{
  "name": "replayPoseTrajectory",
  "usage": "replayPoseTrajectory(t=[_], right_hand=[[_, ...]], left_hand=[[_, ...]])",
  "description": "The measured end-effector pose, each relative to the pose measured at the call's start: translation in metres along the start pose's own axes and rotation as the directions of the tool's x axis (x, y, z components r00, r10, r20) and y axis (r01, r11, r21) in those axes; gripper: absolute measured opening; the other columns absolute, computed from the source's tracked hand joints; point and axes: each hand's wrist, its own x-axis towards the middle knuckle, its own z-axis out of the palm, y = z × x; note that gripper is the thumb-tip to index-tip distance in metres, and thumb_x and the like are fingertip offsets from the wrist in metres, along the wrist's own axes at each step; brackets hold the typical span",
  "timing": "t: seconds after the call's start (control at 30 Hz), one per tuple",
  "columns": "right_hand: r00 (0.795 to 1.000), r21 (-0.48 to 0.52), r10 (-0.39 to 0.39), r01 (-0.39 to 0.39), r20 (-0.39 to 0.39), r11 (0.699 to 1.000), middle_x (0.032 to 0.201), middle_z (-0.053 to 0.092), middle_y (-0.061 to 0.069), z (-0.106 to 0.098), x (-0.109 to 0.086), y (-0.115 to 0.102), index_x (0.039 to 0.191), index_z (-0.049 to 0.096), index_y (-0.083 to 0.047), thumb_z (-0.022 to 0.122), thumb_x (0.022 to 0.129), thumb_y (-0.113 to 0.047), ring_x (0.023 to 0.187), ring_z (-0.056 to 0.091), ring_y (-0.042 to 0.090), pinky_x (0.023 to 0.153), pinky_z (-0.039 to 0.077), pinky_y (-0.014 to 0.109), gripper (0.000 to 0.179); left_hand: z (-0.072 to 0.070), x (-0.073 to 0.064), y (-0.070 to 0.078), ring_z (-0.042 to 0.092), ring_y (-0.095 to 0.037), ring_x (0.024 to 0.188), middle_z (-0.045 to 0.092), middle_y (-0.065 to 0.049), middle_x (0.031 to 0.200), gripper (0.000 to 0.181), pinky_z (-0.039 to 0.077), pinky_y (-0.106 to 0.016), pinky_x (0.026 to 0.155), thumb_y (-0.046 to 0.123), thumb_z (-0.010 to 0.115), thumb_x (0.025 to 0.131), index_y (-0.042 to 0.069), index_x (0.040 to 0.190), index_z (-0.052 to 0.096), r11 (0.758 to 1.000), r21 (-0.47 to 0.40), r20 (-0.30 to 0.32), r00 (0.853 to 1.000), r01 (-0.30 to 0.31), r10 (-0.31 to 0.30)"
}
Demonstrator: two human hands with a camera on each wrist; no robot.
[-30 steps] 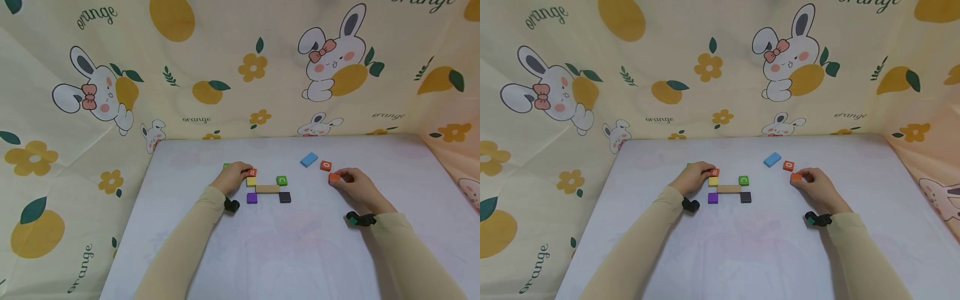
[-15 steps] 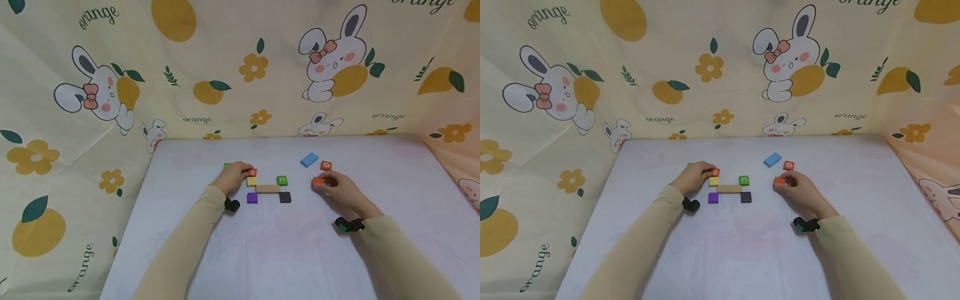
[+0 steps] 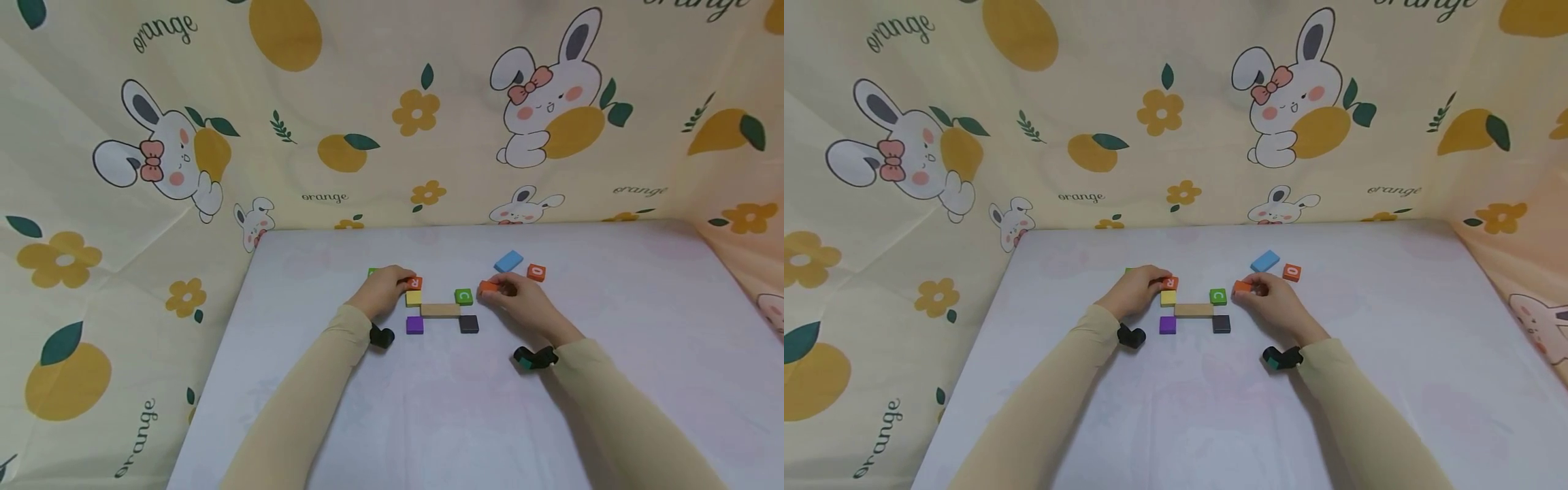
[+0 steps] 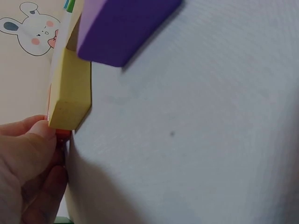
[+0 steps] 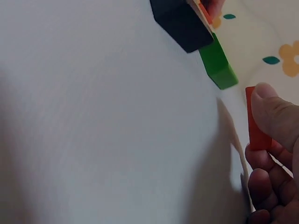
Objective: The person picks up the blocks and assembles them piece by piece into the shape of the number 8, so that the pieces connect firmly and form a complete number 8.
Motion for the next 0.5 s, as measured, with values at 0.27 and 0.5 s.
replayPoseTrajectory(t=[0.27, 0.5], right_hand=[[1.0, 0.078, -0.005, 0.005, -0.004, 0.997, 0.111, 0.054, 0.009, 0.011, 0.015, -0.012, 0.131, 0.053, -0.017, 0.064, 0.086, -0.057, 0.101, 0.046, 0.028, 0.083, 0.042, 0.038, 0.061], [0.999, 0.174, 0.035, -0.036, 0.011, 0.984, 0.119, 0.052, 0.008, 0.02, 0.032, -0.023, 0.133, 0.05, -0.017, 0.065, 0.089, -0.05, 0.108, 0.045, 0.028, 0.092, 0.039, 0.042, 0.058]], left_hand=[[-0.001, -0.001, 0.0, 0.048, -0.019, 0.127, 0.055, -0.001, 0.136, 0.037, 0.037, -0.037, 0.104, 0.025, 0.051, 0.102, 0.018, 0.138, 0.055, 1.0, 0.006, -0.003, 1.0, 0.001, -0.001], [0.0, -0.001, 0.0, 0.048, -0.019, 0.128, 0.055, -0.001, 0.137, 0.037, 0.037, -0.036, 0.104, 0.025, 0.051, 0.102, 0.018, 0.138, 0.055, 1.0, 0.024, -0.007, 1.0, -0.005, 0.005]])
